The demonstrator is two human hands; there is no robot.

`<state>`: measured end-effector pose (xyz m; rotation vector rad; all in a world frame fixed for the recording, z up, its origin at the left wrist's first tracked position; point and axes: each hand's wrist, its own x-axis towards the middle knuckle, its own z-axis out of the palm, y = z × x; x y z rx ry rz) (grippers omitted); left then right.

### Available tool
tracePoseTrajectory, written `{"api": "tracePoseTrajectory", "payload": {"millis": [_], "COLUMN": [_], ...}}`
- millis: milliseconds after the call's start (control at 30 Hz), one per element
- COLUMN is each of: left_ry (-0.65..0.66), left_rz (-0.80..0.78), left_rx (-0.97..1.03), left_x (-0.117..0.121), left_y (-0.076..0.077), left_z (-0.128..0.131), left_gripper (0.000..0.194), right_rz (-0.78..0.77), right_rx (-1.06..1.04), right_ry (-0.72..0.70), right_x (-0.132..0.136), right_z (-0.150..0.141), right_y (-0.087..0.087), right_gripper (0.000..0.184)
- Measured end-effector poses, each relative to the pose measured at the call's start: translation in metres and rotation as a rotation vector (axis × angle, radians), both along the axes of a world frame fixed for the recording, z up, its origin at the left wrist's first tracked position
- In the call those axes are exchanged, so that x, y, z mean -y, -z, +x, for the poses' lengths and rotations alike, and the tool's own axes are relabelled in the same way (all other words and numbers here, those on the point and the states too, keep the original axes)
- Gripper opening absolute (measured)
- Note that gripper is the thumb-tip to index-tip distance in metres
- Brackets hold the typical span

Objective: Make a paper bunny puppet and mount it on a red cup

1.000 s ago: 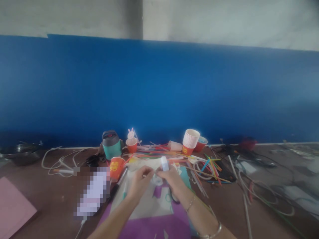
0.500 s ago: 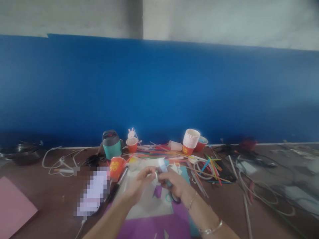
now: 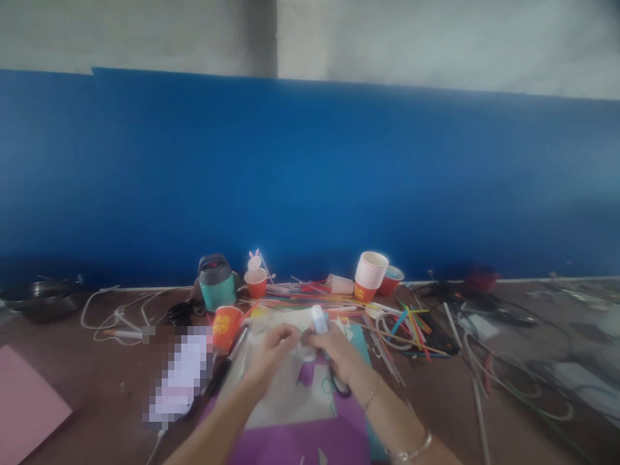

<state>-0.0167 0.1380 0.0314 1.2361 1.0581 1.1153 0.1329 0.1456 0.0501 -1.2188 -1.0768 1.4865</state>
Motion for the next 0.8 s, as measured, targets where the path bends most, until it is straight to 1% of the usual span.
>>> {"api": "tracePoseTrajectory", "payload": {"millis": [100,200,300,400,467,600,800], "left_ry": [-0.113,-0.188,-0.246,-0.310,-0.324,-0.307,-0.296], "left_rz": [0.034,0.048,0.058,0.087,0.101,0.078,0.066], "left_rx": [-0.061,-0.039,-0.009,-0.026,-0.034,-0.015,0.017], "left_x": [-0.002,-0.006,-0.010,-0.013,-0.013,-0.012,-0.013], "left_y": [0.000,0.004,0.010,0.014,0.015,0.015,0.017], "left_z": [0.001,-0.001,-0.006,-0.009,-0.010,-0.009,-0.007], "left_gripper": [0.026,0.029,0.028,0.025,0.023,0.024,0.024], "right_rz": [0.060,0.110,0.141,0.147,0.216,0.416,0.546], "right_rx": [0.094,0.184,0.225,0.226,0.239,0.309,0.517], "right_ry": [0.035,0.037,-0.056,-0.149,-0.176,-0.172,-0.123], "right_x": [0.001,-0.001,-0.002,-0.001,0.000,0.002,0.001], "right_z": [-0.002,-0.001,0.001,0.000,-0.002,-0.006,-0.006], "right_y": [-0.003,-0.003,0.002,0.009,0.014,0.020,0.023], "right_gripper": [0.015,0.014,0.018,0.029,0.032,0.030,0.027]}}
